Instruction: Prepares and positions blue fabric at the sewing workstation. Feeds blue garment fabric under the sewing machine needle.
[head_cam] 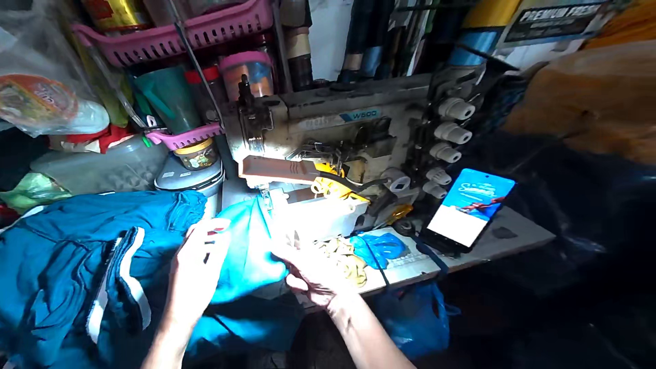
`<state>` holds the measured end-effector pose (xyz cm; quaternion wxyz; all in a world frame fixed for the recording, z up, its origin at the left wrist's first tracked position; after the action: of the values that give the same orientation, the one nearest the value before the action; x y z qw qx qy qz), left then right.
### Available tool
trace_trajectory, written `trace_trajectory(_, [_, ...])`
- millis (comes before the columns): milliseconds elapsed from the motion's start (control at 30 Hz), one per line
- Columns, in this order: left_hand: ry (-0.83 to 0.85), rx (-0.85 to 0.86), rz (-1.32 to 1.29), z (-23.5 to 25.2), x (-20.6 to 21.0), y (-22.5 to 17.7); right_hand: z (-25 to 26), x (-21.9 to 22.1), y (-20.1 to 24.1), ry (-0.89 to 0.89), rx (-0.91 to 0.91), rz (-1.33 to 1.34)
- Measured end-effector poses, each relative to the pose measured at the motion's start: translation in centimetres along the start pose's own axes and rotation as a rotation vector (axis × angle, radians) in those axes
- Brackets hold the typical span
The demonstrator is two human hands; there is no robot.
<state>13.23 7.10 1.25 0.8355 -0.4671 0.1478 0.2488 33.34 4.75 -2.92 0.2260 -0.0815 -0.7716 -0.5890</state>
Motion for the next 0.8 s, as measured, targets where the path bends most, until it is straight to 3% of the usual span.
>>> trace_trajectory(133, [0.166, -0.351, -0.596, -1.0, 3.1, -2.0, -1.3, 1.2, 1.3, -0.186, -0.389, -0.689])
trace_trajectory(233, [0.267, -0.460, -0.704, -1.6, 4.6, -2.5, -3.3, 2.9, 0.8, -0.108, -0.674, -0.850])
trace_trajectory(300, [0.335, -0.468, -0.655, -1.8, 5.2, -2.6, -3.8, 2.3, 0.5, -0.107, -0.664, -0.814])
trace_trajectory(400, [0.562, -0.524, -0.561, -2.0, 5.5, -2.5, -2.7, -0.3, 0.6, -0.221, -0.412, -0.711])
trace_trajectory(500, [0.877, -0.339, -0.343, -1.3, 5.1, -2.3, -1.6, -1.4, 0.5, -0.186, -0.264, -0.734])
trace_trajectory(633, [0.696, 0.118, 0.231, 2.3, 2.7, -4.3, -2.7, 1.6, 1.8, -0.174, -0.489, -0.904])
trace_trajectory(700, [0.753, 0.288, 0.529, 3.6, 1.8, -5.5, -2.9, 3.2, 2.4, -0.113, -0.610, -0.991])
trace_trajectory(800, [0.878, 0.249, 0.860, 6.8, -1.6, -6.3, -2.3, 2.3, 4.6, -0.163, -0.482, -0.997])
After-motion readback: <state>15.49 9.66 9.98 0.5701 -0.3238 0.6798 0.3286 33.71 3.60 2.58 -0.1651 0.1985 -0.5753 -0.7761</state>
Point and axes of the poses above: each hand's wrist, its own z-axis towards the middle knuckle, its own x-axis out of the palm, y = z × x, the point moved 4 cm from there along z, towards the middle knuckle, and after that the axes turned 1 degree about -x, right-handed, at the moved point
